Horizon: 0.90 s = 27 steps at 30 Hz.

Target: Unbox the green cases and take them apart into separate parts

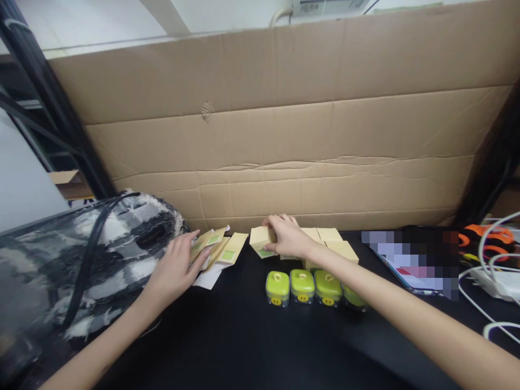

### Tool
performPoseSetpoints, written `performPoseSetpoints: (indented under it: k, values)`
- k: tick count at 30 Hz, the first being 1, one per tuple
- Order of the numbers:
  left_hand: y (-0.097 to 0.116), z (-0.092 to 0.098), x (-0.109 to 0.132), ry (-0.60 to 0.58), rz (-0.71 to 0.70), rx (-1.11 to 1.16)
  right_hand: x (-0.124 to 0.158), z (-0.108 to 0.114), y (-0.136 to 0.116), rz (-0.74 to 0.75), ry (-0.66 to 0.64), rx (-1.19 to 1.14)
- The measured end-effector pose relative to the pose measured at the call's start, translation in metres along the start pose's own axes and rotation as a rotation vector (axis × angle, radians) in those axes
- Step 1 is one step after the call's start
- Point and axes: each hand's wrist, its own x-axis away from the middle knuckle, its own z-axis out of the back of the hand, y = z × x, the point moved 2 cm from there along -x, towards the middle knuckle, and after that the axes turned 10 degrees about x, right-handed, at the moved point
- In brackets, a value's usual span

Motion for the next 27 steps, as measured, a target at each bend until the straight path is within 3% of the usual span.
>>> performPoseSetpoints:
  k: [4,7,10,14,17,19,22,27]
  values:
    - [0.036,0.009,0.012,0.058,-0.176,0.068,0.024,0.024,-0.020,-0.054,0.125,-0.184]
    - [0.059,0.012,0.028,0.025,-0.227,0.225,0.060,0.041,-0.038,-0.074,0.155,-0.306]
    - [0.072,0.003,0.046,-0.203,-0.148,0.582,0.103,0.041,-0.053,-0.107,0.071,-0.496]
    - [0.081,-0.024,0.066,-0.544,-0.061,1.005,0.146,0.011,-0.064,-0.148,-0.115,-0.860]
    - [0.085,-0.038,0.071,-0.606,-0.003,1.126,0.158,-0.010,-0.064,-0.178,-0.084,-1.013]
    - [0.087,-0.039,0.070,-0.623,0.050,1.156,0.159,-0.017,-0.063,-0.205,-0.138,-1.061]
    - [0.092,-0.034,0.068,-0.703,0.132,1.218,0.159,-0.018,-0.062,-0.243,-0.203,-1.080]
    - [0.098,-0.028,0.064,-0.736,0.182,1.274,0.160,-0.011,-0.067,-0.227,-0.103,-1.025]
